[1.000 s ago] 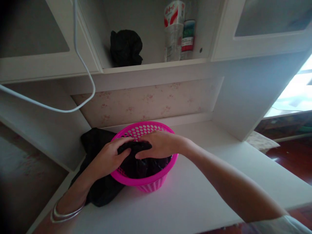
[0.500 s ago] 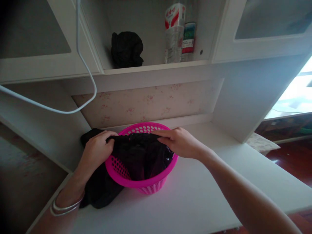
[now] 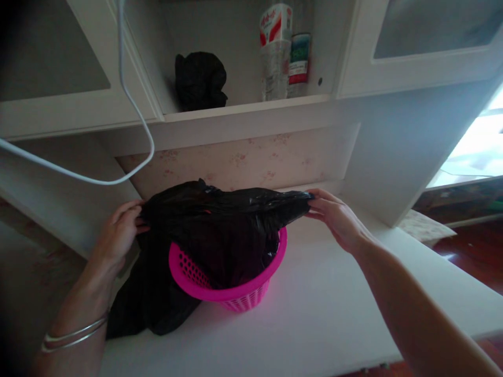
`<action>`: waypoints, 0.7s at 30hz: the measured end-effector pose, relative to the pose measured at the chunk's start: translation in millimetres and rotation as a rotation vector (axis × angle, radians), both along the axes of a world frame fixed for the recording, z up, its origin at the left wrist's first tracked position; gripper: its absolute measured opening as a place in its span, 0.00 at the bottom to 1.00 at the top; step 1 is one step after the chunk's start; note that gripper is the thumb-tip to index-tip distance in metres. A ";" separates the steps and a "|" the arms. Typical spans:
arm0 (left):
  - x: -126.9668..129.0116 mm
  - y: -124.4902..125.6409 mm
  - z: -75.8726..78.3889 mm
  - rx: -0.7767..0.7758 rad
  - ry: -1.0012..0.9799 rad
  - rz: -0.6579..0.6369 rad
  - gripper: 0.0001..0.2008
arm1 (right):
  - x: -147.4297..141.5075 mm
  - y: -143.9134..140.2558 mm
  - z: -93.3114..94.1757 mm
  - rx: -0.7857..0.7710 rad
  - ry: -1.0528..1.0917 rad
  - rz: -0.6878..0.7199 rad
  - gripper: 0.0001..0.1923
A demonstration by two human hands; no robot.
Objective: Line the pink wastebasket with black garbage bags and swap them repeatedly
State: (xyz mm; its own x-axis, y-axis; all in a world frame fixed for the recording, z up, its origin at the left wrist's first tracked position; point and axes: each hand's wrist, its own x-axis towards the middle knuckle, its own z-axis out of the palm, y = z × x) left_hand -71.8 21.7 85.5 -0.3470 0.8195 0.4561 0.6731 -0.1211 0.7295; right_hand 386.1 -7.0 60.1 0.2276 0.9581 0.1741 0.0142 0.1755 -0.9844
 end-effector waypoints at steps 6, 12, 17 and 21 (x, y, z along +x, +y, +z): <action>74.3 -54.2 10.3 0.657 0.699 -0.301 0.12 | -48.7 -40.7 27.4 0.717 -0.436 -0.374 0.18; 95.9 -34.5 -0.2 0.119 0.949 -0.486 0.35 | -106.0 -41.0 42.4 0.790 -1.316 0.088 0.32; 85.2 -47.6 15.3 -0.049 0.945 -0.704 0.10 | -96.9 -14.9 33.3 0.679 -1.475 0.371 0.18; 81.5 -84.7 35.4 -0.023 0.839 -0.963 0.08 | -91.3 -43.5 47.5 0.797 -1.270 0.594 0.09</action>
